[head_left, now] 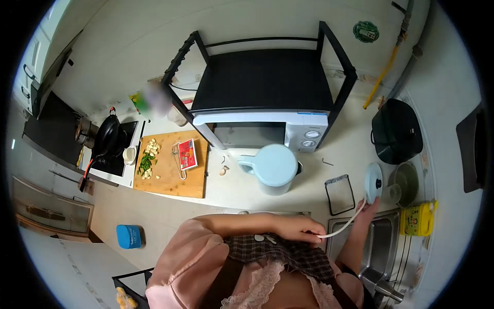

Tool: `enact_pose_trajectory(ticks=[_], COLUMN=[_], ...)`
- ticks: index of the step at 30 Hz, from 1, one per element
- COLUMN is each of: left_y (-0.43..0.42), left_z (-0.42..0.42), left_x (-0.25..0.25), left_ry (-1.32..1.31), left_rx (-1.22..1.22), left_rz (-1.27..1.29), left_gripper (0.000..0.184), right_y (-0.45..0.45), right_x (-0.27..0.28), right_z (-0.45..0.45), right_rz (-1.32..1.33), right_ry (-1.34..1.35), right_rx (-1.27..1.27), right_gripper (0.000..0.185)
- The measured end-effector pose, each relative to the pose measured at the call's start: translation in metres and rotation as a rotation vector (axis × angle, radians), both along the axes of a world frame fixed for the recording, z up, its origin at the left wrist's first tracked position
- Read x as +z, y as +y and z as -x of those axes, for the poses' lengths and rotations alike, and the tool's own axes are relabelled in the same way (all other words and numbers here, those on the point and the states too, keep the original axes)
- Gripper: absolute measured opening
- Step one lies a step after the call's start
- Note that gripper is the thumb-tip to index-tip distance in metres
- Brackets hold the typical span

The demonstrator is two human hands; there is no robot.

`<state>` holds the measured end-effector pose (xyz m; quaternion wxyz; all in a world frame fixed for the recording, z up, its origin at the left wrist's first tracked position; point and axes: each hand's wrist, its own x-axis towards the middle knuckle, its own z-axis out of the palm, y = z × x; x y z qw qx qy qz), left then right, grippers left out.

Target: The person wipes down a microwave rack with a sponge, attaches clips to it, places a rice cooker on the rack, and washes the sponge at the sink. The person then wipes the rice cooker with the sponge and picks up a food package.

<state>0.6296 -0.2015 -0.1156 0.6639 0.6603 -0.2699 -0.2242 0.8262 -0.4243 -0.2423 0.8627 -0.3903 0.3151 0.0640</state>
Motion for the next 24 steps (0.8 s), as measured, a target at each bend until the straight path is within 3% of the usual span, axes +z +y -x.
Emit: enact_pose_trajectory(ticks=[2, 4, 6, 7, 8, 10, 11, 13, 14, 16, 18, 20, 22, 24], left_y=[0.028, 0.065, 0.095, 0.109, 0.127, 0.154, 0.166, 0.188, 0.201, 0.228, 0.253, 0.278, 0.305, 0.330], left_z=[0.023, 0.045, 0.079, 0.096, 0.113, 0.148, 0.166, 0.197, 0.210, 0.238, 0.267, 0.298, 0.328, 0.349], left_x=[0.033, 0.070, 0.092, 0.104, 0.121, 0.132, 0.140, 0.143, 0.148, 0.147, 0.145, 0.139, 0.137, 0.142], left_ry=[0.043, 0.167, 0.243, 0.169, 0.314, 0.284, 0.284, 0.250, 0.319, 0.263, 0.259, 0.180, 0.200, 0.174], left_rx=[0.024, 0.079, 0.175, 0.206, 0.162, 0.159, 0.178, 0.256, 0.274, 0.276, 0.284, 0.430, 0.546, 0.785], left_rz=[0.051, -0.063, 0.103, 0.103, -0.004, 0.068, 0.042, 0.016, -0.009, 0.033, 0.014, 0.081, 0.052, -0.057], left_gripper=[0.020, 0.019, 0.020, 0.022, 0.026, 0.029, 0.031, 0.034, 0.032, 0.028, 0.023, 0.021, 0.021, 0.022], right_y=[0.006, 0.007, 0.011, 0.027, 0.036, 0.056, 0.062, 0.113, 0.156, 0.184, 0.148, 0.173, 0.213, 0.242], right_x=[0.016, 0.034, 0.053, 0.074, 0.098, 0.137, 0.139, 0.194, 0.256, 0.296, 0.259, 0.270, 0.284, 0.278], right_z=[0.013, 0.024, 0.040, 0.048, 0.054, 0.063, 0.058, 0.072, 0.101, 0.108, 0.043, 0.028, 0.036, 0.041], right_rz=[-0.165, -0.219, -0.289, -0.242, -0.238, -0.354, -0.060, 0.064, -0.098, -0.259, -0.467, -0.446, -0.363, -0.332], right_ry=[-0.129, -0.212, -0.563, -0.566, -0.572, -0.848, -0.817, -0.725, -0.672, -0.704, -1.086, -1.049, -0.917, -0.965], right_rx=[-0.128, -0.076, 0.194, 0.124, 0.116, 0.406, 0.217, -0.067, -0.157, -0.116, 0.431, 0.369, 0.143, 0.228], right_gripper=[0.035, 0.031, 0.033, 0.035, 0.035, 0.038, 0.038, 0.031, 0.025, 0.024, 0.023, 0.015, 0.013, 0.013])
